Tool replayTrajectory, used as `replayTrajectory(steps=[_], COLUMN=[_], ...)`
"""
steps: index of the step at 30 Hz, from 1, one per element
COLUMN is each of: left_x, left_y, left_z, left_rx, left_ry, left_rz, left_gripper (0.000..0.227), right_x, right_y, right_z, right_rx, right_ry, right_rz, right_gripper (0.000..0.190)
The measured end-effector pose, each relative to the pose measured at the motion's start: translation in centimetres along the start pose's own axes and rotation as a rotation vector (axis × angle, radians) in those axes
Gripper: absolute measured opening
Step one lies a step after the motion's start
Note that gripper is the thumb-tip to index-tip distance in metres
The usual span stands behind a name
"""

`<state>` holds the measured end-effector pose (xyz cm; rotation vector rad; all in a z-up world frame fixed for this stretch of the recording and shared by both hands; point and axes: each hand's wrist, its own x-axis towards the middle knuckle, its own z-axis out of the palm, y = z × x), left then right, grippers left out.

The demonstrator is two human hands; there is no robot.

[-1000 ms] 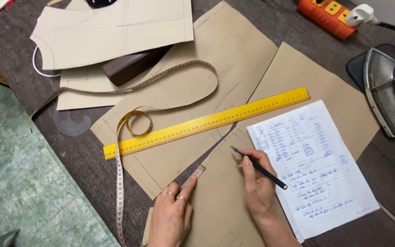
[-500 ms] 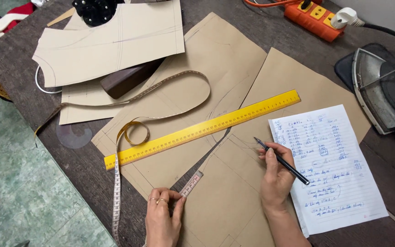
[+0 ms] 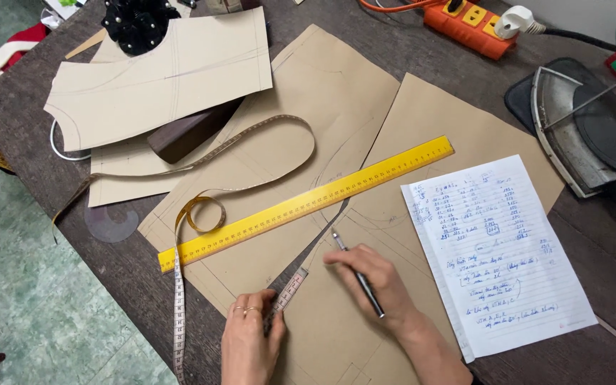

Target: The person measures and marks lines on a large piece of brown pattern paper using a yellow ruler, a flexible measuring tape, and a pen. They also write notes on a separate sheet of lined paper placed on the table.

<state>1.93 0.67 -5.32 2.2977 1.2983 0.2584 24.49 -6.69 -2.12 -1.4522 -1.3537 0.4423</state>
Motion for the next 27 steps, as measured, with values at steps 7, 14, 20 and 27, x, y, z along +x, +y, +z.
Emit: replayTrajectory(steps=[7,14,20,27], left_x=[1.7,2.1,2.5,4.6], left_y=[0.1,1.1,3.4,3.4], left_z=[-1.1,-1.6,-1.1,-4.4], left_rx=[-0.028,-0.063,-0.114,-0.133], left_ry=[-0.114,-0.104,-0.237,-0.506], left_rz=[-0.041,0.096,0.131,0.036], left_gripper=[0.039,0.012,0.015,0.023], right_x=[-0.2,-0.3,-0.2,-0.2], right_y=[0.4,0.7,0.1,0.2], right_z=[0.5,0.4,0.5,-0.3], right_rx=[-0.076,-0.067,0.066,0.131], right_ry=[-0.057,-0.096,-0.16,-0.035], right_rz=[-0.133,-0.125,-0.055,0.057], right_gripper=[0.03,0.038,0.019,0.009])
